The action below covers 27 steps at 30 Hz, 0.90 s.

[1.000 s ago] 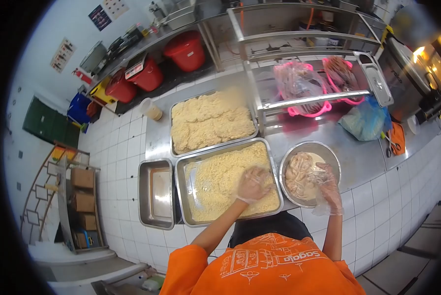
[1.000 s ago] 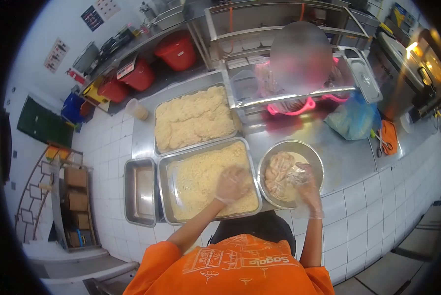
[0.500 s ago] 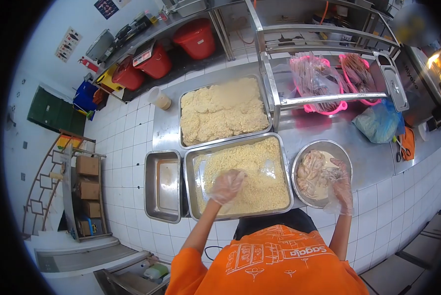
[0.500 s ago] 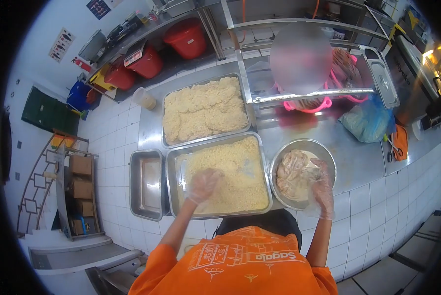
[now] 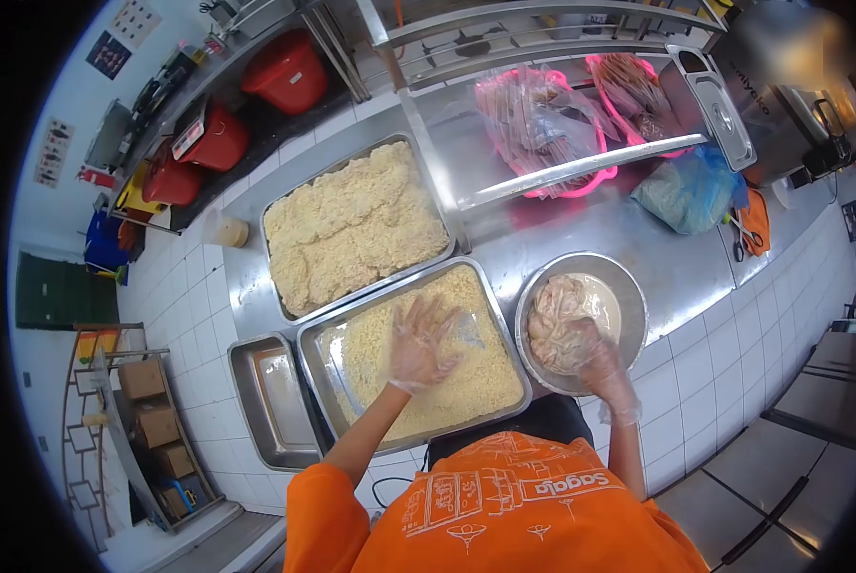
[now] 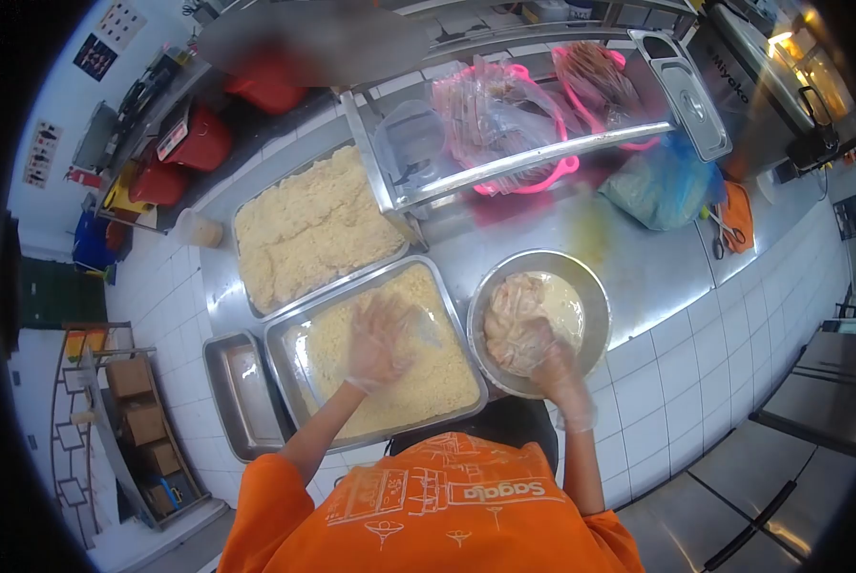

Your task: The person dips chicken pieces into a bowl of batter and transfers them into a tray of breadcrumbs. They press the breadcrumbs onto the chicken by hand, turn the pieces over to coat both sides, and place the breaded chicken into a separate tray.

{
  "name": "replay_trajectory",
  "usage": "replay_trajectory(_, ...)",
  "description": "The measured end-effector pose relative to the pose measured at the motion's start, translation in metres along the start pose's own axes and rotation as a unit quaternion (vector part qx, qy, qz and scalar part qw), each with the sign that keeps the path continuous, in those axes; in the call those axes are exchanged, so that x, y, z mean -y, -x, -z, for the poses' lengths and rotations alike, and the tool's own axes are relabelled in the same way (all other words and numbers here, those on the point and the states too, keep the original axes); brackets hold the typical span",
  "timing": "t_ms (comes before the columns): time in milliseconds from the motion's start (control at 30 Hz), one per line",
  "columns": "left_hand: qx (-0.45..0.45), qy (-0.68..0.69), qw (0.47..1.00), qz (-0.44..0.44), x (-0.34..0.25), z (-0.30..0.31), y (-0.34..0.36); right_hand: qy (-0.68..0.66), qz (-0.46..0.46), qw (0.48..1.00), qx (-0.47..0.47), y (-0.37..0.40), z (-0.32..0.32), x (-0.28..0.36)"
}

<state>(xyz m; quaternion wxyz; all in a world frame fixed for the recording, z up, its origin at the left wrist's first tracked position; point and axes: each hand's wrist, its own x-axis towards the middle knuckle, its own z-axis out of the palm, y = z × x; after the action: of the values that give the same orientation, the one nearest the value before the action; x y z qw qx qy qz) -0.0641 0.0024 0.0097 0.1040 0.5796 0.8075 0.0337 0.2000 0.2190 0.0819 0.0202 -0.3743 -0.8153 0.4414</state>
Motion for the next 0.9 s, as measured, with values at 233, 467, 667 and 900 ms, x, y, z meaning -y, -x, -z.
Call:
replay_trajectory(233, -0.015, 0.015, 1.000, -0.002, -0.002, -0.006, 0.002, 0.106, -0.039, 0.991, -0.074, 0.001, -0.048, -0.009)
replay_trajectory(467, 0.001, -0.012, 1.000, 0.001, 0.003, -0.007, -0.036, 0.079, -0.042, 0.994, -0.065, -0.003, -0.051, -0.009)
replay_trajectory(667, -0.094, 0.005, 0.995, 0.009, -0.006, -0.010, -0.054, -0.132, -0.004, 0.991, 0.006, -0.011, -0.015, -0.005)
replay_trajectory(900, -0.117, 0.007, 0.993, 0.031, -0.006, -0.008, -0.058, -0.223, 0.031, 0.970, 0.095, -0.022, 0.026, -0.015)
